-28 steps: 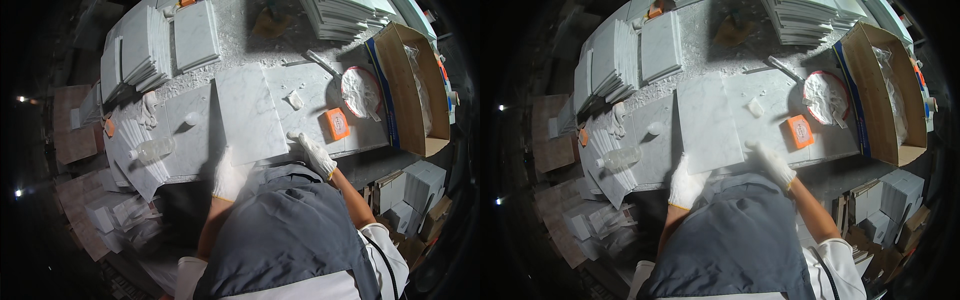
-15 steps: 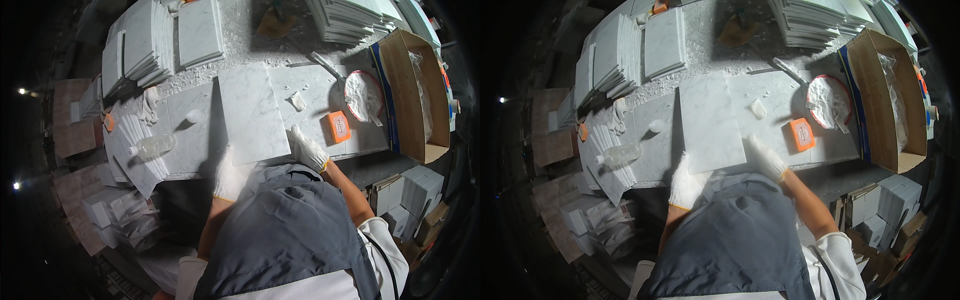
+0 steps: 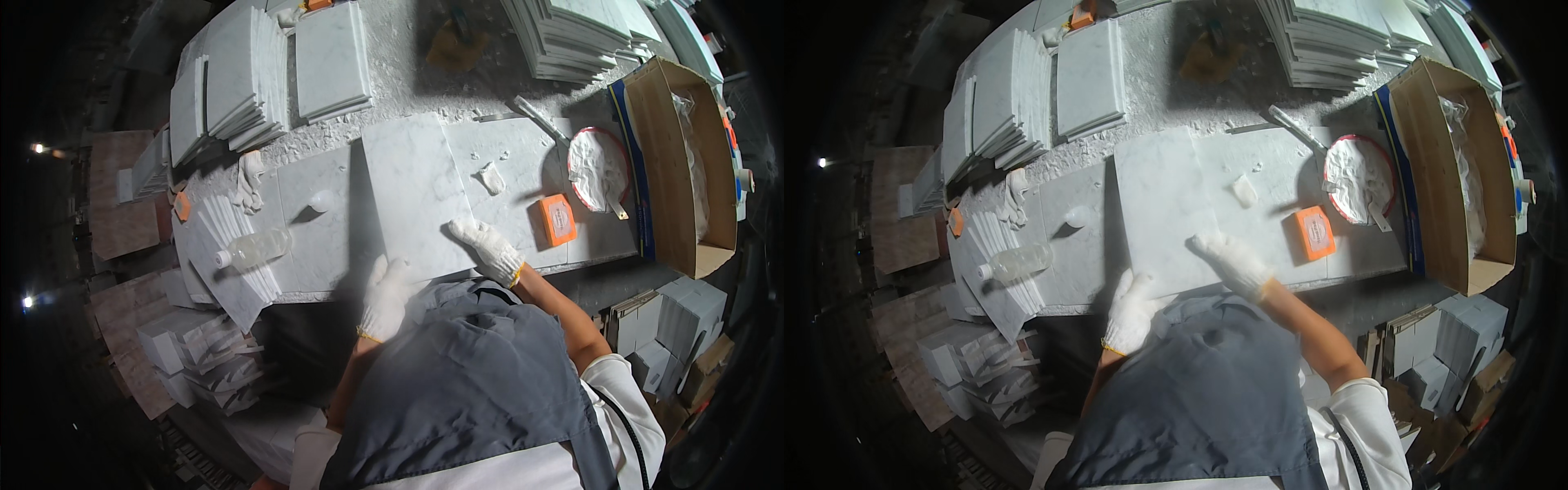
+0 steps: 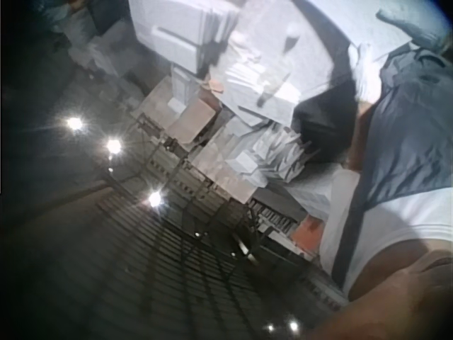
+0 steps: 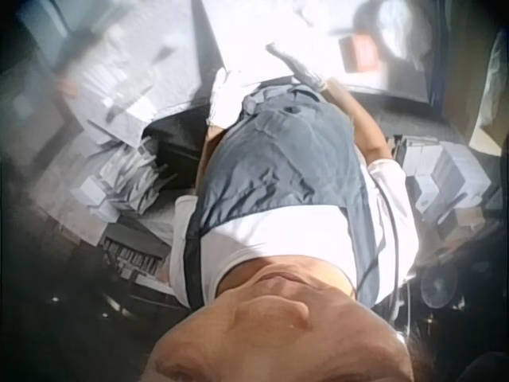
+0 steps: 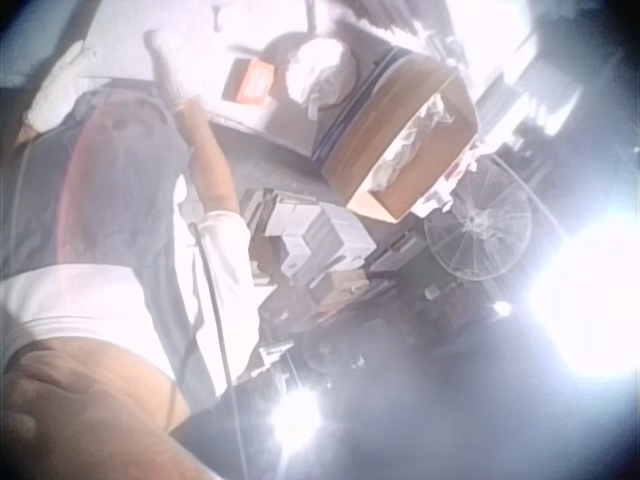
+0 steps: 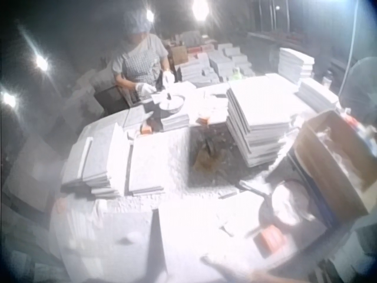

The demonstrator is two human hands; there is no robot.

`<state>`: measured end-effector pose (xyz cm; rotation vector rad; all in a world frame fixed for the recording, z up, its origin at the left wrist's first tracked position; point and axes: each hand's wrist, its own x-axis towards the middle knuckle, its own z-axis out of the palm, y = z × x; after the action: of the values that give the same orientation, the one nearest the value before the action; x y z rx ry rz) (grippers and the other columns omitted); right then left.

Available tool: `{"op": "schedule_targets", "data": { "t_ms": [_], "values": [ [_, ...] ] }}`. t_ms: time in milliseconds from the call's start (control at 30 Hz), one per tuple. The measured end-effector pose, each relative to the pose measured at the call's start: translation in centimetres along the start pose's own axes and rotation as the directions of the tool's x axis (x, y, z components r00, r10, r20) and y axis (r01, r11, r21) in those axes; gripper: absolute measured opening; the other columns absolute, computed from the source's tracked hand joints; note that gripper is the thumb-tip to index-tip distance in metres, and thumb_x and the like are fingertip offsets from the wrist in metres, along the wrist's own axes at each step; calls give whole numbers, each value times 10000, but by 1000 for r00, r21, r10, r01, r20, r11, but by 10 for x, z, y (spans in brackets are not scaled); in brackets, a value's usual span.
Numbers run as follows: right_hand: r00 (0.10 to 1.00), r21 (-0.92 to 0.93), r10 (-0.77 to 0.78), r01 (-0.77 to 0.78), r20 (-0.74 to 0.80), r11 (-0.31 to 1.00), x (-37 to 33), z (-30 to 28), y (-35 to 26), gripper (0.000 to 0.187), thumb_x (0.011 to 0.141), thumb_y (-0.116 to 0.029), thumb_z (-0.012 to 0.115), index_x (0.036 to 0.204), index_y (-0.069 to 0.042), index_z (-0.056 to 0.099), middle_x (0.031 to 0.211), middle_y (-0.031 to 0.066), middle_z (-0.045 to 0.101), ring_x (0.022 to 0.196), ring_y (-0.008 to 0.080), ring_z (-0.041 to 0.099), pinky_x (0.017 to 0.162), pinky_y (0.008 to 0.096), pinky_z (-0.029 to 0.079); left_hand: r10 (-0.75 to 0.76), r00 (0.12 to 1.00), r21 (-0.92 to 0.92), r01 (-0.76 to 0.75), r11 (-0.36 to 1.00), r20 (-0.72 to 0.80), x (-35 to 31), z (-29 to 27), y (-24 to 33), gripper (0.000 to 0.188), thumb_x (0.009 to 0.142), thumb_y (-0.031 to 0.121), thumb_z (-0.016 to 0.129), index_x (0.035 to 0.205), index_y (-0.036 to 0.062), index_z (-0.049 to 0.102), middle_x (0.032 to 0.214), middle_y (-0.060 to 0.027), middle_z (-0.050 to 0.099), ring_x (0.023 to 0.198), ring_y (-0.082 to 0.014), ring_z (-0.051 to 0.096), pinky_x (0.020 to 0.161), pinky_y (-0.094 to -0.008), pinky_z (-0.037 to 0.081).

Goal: The person scrapes the surface of a white rectangular tile with a metal scraper, removing small fragments. They repeatedly lift and place the tile, continuing to scrape different areas. A second person is visible across the table handling similar tiles.

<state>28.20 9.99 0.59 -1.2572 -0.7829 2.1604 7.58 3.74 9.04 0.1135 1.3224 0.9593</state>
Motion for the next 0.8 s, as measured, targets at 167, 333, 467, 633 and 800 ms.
{"op": "schedule_targets", "data": {
  "t_ms": [167, 333, 467, 633, 800],
  "values": [
    [984, -123, -175, 179, 40, 976, -2, 8, 2, 350, 965, -325, 743, 1103, -4, 723, 1022, 49, 723, 968, 122, 644, 846, 311, 524, 22, 999, 48, -24, 999, 42, 2, -14, 2, 467, 1060, 144, 481, 1480, -15, 353, 1402, -223, 521, 1217, -398, 606, 1047, -499, 513],
    [1000, -19, 1, -1, -5, 1000, -7, 11, -11, 349, 891, -358, 821, 971, -34, 719, 781, 5, 660, 732, 70, 604, 629, 279, 497, 79, 997, 71, -78, 994, -8, 5, -28, -2, 407, 1038, 82, 510, 1419, -19, 408, 1363, -188, 545, 1230, -321, 587, 1069, -484, 490],
    [997, -4, -56, 56, 59, 998, -2, 12, -23, 388, 867, -356, 841, 1040, -27, 730, 904, 66, 759, 723, 80, 633, 607, 257, 503, 136, 989, 204, -144, 968, 51, 5, -35, 3, 441, 1030, 137, 584, 1404, -51, 445, 1289, -125, 579, 1120, -192, 579, 979, -356, 499],
    [994, -29, -69, 71, 81, 997, 0, 16, -42, 284, 911, -294, 815, 946, -24, 735, 833, 16, 704, 700, 61, 571, 640, 263, 513, 208, 977, 151, -213, 965, 50, 6, -32, 10, 494, 1022, 174, 632, 1426, -55, 462, 1272, -79, 592, 1089, -133, 563, 940, -282, 478],
    [982, -142, -148, 164, 120, 976, -3, 22, -63, 352, 935, -296, 786, 1133, -14, 715, 1005, 57, 764, 799, 85, 650, 688, 250, 534, 155, 988, 382, -137, 914, -16, 6, -30, 23, 585, 999, 204, 671, 1461, -67, 434, 1342, -98, 585, 1164, -156, 558, 1002, -294, 457]
  ]
}}
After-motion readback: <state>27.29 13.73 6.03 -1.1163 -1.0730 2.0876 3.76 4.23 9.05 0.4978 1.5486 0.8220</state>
